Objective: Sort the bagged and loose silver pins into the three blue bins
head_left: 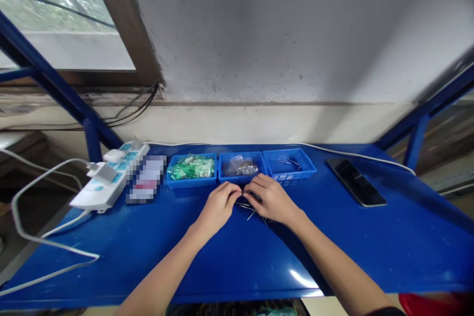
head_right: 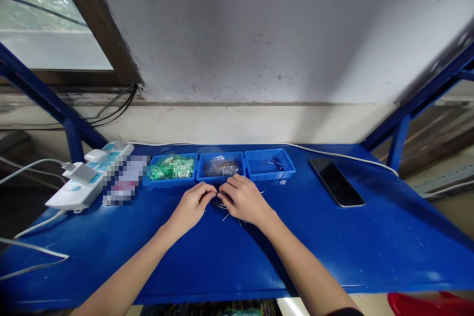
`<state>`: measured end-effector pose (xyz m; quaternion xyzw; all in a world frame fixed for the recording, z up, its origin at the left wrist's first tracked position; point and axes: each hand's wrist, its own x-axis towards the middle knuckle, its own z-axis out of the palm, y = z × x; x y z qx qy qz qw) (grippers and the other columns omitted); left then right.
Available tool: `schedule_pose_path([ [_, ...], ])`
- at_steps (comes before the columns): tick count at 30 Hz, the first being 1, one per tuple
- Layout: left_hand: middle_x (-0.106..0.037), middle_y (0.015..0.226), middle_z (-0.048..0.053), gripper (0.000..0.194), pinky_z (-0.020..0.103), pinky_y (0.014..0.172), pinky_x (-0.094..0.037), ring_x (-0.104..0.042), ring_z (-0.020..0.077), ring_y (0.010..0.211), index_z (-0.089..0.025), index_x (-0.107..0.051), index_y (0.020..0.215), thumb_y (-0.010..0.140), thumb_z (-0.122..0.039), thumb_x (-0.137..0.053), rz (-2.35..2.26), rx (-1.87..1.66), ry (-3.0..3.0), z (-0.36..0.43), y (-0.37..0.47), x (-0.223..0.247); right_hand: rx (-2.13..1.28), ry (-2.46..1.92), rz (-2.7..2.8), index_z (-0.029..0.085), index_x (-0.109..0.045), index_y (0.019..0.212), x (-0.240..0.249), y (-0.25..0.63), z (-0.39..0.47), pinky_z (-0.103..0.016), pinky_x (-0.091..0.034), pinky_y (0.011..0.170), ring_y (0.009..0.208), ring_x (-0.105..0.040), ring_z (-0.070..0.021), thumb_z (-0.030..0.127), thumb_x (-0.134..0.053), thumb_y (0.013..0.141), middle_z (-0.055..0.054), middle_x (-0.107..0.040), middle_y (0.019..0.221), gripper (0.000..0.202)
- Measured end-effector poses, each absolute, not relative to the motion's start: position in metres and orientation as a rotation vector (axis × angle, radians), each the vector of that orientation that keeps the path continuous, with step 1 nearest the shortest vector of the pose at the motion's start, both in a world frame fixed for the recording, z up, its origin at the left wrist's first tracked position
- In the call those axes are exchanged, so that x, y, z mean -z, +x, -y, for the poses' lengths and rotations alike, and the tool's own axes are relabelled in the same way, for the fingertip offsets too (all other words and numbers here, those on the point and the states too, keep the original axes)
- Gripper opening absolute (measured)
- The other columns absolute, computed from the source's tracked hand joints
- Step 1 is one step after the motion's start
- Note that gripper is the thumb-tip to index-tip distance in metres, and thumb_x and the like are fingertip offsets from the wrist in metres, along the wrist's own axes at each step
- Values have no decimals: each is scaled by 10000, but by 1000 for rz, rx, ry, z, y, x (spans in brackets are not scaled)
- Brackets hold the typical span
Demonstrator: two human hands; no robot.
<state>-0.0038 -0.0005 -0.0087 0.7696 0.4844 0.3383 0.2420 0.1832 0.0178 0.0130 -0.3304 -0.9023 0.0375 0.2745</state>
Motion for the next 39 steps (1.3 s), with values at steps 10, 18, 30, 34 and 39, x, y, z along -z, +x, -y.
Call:
schedule_pose_path([
  [10, -555, 1001, 32, 133, 392, 836, -421, -522, 227, 955, -249, -604, 983, 874, -268, -531, -1441, -505, 2358, 5, -9, 6, 297, -1389, 1828, 168, -597, 823, -22, 238, -42, -354, -386, 732, 745, -478, -206, 324, -442, 906, -71, -583, 763, 235],
  [18, -548, 900, 56, 194, 371, 739, -371, -481, 227, 870, -187, -540, 816, 914, -158, -375, -1538, -393, 2415, 4, -7, 7, 40, -1138, 2150, 176, -603, 926, -16, 206, -29, -380, -414, 780, 836, -507, -226, 309, -488, 881, -84, -600, 861, 181],
  [30, -524, 859, 49, 216, 353, 772, -411, -490, 203, 845, -197, -442, 802, 949, -217, -286, -1510, -803, 2151, 3, -5, 1, -101, -874, 2426, 172, -575, 860, -16, 176, -12, -307, -404, 655, 720, -492, -181, 260, -453, 903, -47, -599, 758, 156],
  [34, -561, 912, 33, 218, 320, 784, -433, -542, 183, 870, -202, -519, 908, 957, -273, -319, -1413, -704, 2118, 4, -17, -12, -18, -992, 2298, 149, -578, 833, -16, 192, -23, -299, -390, 624, 679, -499, -178, 249, -399, 930, -66, -585, 717, 227],
  [39, -551, 1037, 20, 195, 315, 807, -437, -534, 213, 1001, -288, -593, 1048, 883, -267, -490, -1353, -361, 2261, -1, -53, -15, 214, -1421, 1785, 152, -585, 952, -18, 237, -42, -295, -407, 628, 653, -548, -184, 336, -469, 895, -36, -582, 658, 225],
])
